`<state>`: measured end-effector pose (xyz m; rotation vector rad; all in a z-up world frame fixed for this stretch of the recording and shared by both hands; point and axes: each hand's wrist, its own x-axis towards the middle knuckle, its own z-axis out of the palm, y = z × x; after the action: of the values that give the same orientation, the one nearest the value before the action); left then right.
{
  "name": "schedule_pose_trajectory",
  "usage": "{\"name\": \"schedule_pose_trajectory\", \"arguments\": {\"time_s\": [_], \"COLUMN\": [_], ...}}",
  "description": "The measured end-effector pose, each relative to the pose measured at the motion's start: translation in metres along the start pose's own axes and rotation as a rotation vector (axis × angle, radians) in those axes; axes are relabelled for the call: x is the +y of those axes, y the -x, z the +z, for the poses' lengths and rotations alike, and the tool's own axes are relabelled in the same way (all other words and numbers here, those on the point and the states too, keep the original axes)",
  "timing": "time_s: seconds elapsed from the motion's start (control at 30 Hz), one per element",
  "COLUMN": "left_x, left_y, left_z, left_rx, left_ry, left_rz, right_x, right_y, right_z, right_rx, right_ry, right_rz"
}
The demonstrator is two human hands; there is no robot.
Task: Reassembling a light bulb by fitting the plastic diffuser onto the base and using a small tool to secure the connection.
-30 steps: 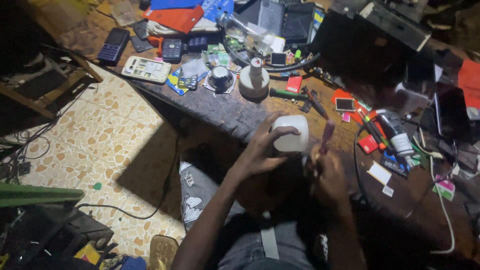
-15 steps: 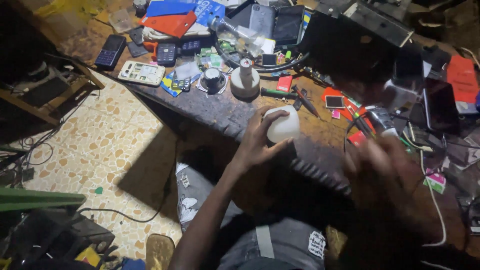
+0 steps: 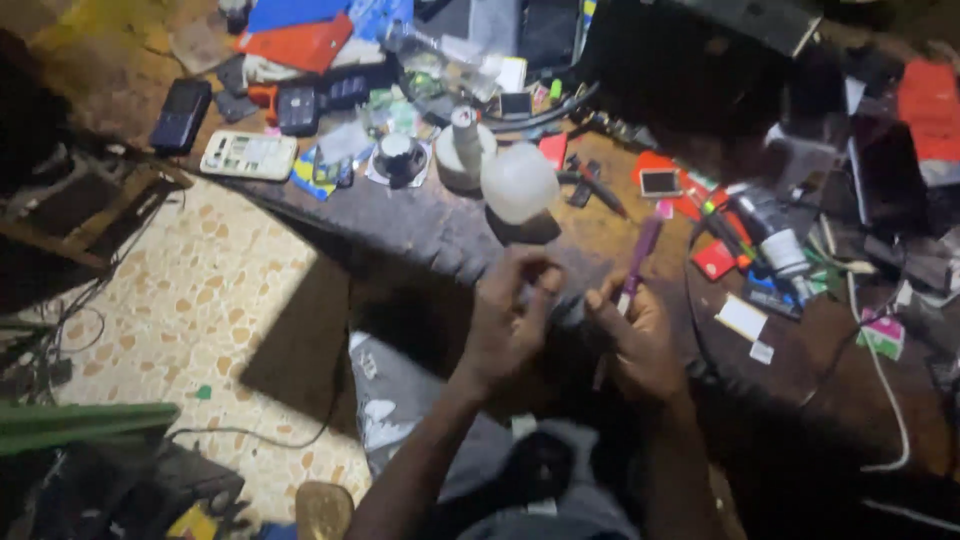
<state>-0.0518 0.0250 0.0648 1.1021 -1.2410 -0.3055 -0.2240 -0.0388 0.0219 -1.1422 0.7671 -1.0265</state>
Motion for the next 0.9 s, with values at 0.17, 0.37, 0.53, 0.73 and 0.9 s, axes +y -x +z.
{"name": "schedule_pose_trajectory", "arguments": {"time_s": [0.17,0.37,0.53,0.73,0.9], "left_x": [0.013,0.029,0.029,0.038,0.04], "left_y": [0.026,0.016,0.019,0.017,0.015], "left_z": [0.005,0.001,-0.003,-0.009,-0.014], "left_rx": [-0.076,-0.08,-0.068,-0.064,-0.11], "left_ry": [0.121,0.164,0.105,0.112,0.071], "left_rz": [-0.143,-0.16,-0.184,-0.17,-0.138], "right_x": [-0.024,-0.001,-0.003,-0.044,-0.021], "right_y": [0.01,0.004,0.005,0.024,0.017], "right_z": [0.013,0.006,0.009,0.038,0.027], "right_rx": [-0.029,0.059,0.062,0.032,0.063], "right_ry": [0.157,0.243,0.315,0.385,0.394], "right_rz": [0.058,-0.062,-0.1,-0.144,-0.184]}}
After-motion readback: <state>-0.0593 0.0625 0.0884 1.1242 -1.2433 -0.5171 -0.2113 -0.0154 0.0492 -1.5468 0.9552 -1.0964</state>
